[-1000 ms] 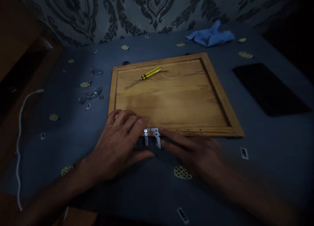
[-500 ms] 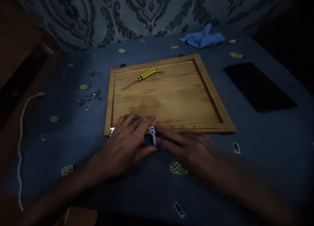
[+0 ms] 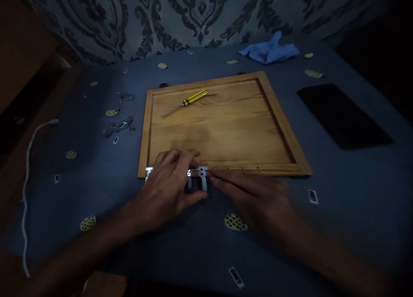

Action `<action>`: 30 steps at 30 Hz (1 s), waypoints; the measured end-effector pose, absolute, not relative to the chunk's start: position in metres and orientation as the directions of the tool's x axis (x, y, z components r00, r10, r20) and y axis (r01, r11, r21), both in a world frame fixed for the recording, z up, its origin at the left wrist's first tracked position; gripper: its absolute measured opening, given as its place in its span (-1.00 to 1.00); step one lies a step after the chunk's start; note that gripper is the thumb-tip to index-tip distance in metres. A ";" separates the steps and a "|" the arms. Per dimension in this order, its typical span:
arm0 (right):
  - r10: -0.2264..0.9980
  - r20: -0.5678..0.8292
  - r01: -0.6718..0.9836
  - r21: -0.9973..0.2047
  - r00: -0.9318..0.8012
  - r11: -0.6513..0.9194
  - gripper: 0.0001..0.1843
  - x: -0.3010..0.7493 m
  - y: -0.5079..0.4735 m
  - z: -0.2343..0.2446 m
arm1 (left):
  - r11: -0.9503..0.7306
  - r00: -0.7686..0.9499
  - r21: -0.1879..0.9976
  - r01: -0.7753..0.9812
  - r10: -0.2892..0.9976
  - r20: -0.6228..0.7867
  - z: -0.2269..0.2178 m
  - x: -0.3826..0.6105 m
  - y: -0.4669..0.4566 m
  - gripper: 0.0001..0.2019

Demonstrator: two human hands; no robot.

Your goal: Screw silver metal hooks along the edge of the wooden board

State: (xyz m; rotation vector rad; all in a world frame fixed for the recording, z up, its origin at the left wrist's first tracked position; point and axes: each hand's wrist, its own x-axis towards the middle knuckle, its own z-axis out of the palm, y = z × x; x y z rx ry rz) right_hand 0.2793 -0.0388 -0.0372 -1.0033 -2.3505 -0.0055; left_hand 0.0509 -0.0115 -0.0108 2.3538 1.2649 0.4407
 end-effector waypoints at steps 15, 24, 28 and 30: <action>0.669 0.501 0.638 -0.265 -0.549 0.723 -0.70 0.278 -0.039 -0.039 | -0.508 0.532 0.506 0.697 0.839 0.110 -0.013 0.050 -0.013 -0.23; 0.687 0.404 0.665 -0.220 -0.604 0.713 -0.54 0.279 -0.042 -0.044 | -0.531 0.540 0.487 0.694 0.831 0.137 -0.015 0.049 -0.014 -0.24; 0.676 0.464 0.647 -0.251 -0.572 0.720 -0.63 0.280 -0.041 -0.039 | -0.521 0.533 0.497 0.694 0.836 0.133 -0.015 0.050 -0.013 -0.24; 0.671 0.533 0.660 -0.253 -0.515 0.707 -0.72 0.283 -0.039 -0.034 | -0.513 0.531 0.506 0.693 0.838 0.123 -0.015 0.050 -0.013 -0.26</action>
